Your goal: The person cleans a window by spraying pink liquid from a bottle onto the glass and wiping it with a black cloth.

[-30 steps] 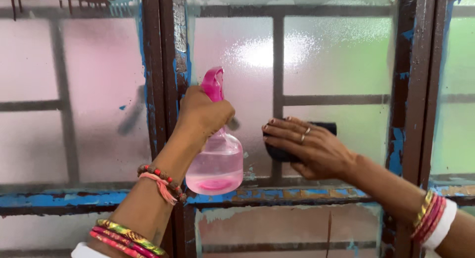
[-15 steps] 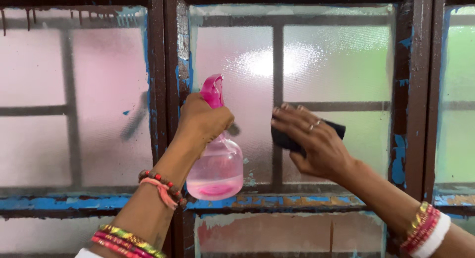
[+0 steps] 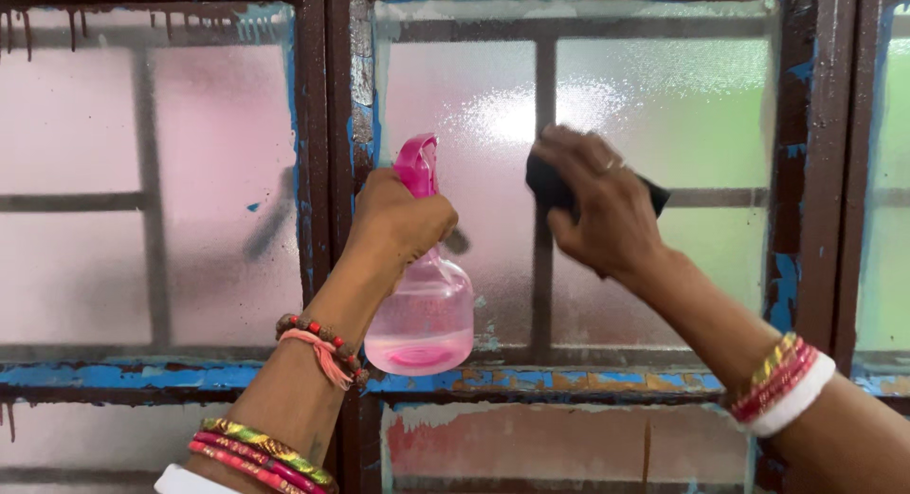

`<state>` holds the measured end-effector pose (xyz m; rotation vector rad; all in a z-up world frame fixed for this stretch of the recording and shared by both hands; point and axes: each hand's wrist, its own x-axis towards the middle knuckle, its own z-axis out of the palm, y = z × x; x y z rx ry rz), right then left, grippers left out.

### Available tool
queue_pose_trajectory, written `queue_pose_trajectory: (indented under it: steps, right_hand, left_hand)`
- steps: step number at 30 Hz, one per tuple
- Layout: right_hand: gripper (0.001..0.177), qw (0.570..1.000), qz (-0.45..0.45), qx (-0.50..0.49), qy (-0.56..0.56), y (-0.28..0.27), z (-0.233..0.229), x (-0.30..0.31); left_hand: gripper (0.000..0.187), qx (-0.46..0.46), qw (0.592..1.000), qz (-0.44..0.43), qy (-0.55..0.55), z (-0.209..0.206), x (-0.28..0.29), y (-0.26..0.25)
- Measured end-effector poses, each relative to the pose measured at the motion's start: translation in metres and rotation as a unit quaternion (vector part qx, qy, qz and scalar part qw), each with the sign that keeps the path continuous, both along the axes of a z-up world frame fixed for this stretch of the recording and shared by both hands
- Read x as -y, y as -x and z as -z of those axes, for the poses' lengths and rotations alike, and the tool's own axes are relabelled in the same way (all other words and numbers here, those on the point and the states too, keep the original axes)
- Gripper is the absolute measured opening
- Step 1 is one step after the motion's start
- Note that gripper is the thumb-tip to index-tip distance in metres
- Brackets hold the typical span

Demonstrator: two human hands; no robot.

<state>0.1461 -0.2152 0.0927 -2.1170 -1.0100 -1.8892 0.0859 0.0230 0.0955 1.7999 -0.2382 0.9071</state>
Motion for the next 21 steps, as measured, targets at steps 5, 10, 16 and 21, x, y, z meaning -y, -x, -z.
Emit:
queue_pose_trajectory:
  steps: [5,10,16,21]
  right_hand:
    - [0.074,0.974,-0.046,0.027,0.219,0.007,0.047,-0.004]
    - [0.070,0.958,-0.042,0.051,0.279,0.008,0.028,0.011]
    - [0.065,0.996,0.019,0.059,0.066,-0.008,-0.021,0.006]
    - [0.065,0.998,0.006,0.013,0.065,-0.003,0.007,-0.003]
  left_hand:
    - [0.011,-0.008,1.000,-0.016,-0.004,-0.002,-0.001,0.000]
    - [0.013,0.022,0.999,-0.024,-0.001,-0.003,0.000,-0.001]
    - [0.012,0.013,1.000,-0.026,-0.003,-0.002,0.000,0.003]
    - [0.011,-0.018,1.000,-0.011,0.004,-0.001,0.000,0.004]
